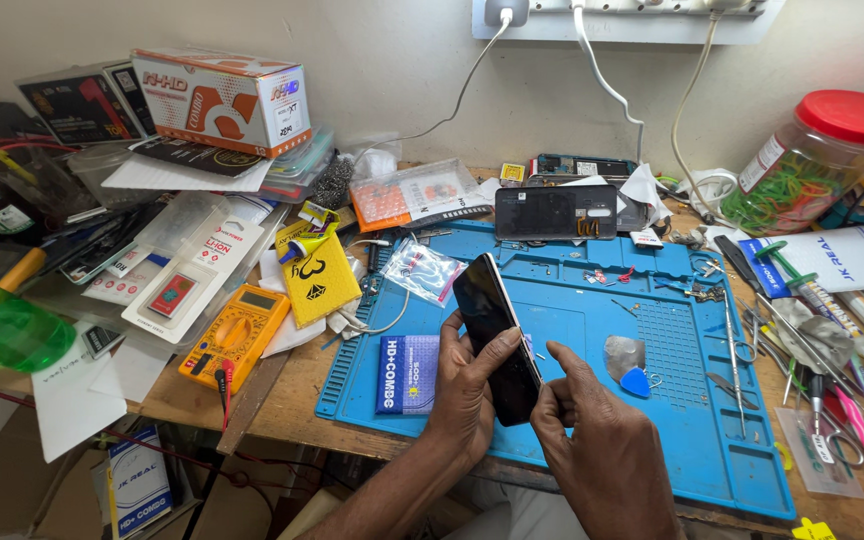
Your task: The person disassembles a smartphone by prying open the casing with a plastic tool and removing the back cover. They then use tweezers to manipulate internal components and connectors, repeatedly opening and closing the device to inspect the interior.
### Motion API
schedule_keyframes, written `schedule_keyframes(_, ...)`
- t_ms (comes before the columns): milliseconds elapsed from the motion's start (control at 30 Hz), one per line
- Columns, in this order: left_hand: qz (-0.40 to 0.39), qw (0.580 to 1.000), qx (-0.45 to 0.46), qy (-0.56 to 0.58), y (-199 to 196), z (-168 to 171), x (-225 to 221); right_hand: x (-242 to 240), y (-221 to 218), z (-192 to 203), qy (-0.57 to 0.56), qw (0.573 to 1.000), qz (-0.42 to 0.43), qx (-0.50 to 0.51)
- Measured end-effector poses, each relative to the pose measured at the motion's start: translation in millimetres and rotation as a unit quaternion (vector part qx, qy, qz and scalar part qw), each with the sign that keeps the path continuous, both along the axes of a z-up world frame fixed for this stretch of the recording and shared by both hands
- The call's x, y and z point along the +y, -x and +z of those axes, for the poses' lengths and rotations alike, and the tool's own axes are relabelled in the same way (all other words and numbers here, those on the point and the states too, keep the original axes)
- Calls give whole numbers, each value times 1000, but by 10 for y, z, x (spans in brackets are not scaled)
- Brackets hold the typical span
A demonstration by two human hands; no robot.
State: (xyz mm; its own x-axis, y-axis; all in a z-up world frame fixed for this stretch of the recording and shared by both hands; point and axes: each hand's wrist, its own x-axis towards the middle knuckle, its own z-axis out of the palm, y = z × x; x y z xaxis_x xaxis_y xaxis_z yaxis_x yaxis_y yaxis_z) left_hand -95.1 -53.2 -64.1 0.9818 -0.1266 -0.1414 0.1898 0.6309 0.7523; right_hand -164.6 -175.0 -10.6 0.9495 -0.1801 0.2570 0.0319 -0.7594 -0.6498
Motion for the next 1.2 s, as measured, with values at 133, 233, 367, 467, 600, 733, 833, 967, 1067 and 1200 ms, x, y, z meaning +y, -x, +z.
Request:
schedule_keyframes(133,-16,1000,9,4,-4,-7,33,24,-6,8,-7,1000,7,-6)
schedule_keyframes(233,-32,999,20,-29,-15,4,54,47,-15,-2,-9,1000,-1,-2)
schedule_keyframes(367,-39,999,3,-24,-27,0,59,47,-27,-14,-27,1000,-5,7)
schedule_keyframes(467,-44,999,8,-29,-51,1,58,34,-46,-15,-32,999,-2,14)
schedule_keyframes(600,-47,998,9,-32,-56,0,74,38,-53,-22,-35,999,-7,18)
schedule_keyframes(733,-49,998,18,-38,-52,-3,86,44,-57,-38,-20,1000,2,-4)
schedule_keyframes(833,-46,999,13,-19,-51,-5,91,39,-42,-54,-21,1000,1,-7)
schedule_keyframes(967,-39,999,13,-13,-39,0,88,19,-36,-87,-24,1000,2,-9)
schedule_keyframes(1067,-21,1000,0,5,-24,19,75,-25,-55,-74,-47,999,11,-2)
schedule_keyframes(1200,1,1000,-22,3,11,38,50,-23,-64,-5,-42,999,9,-19)
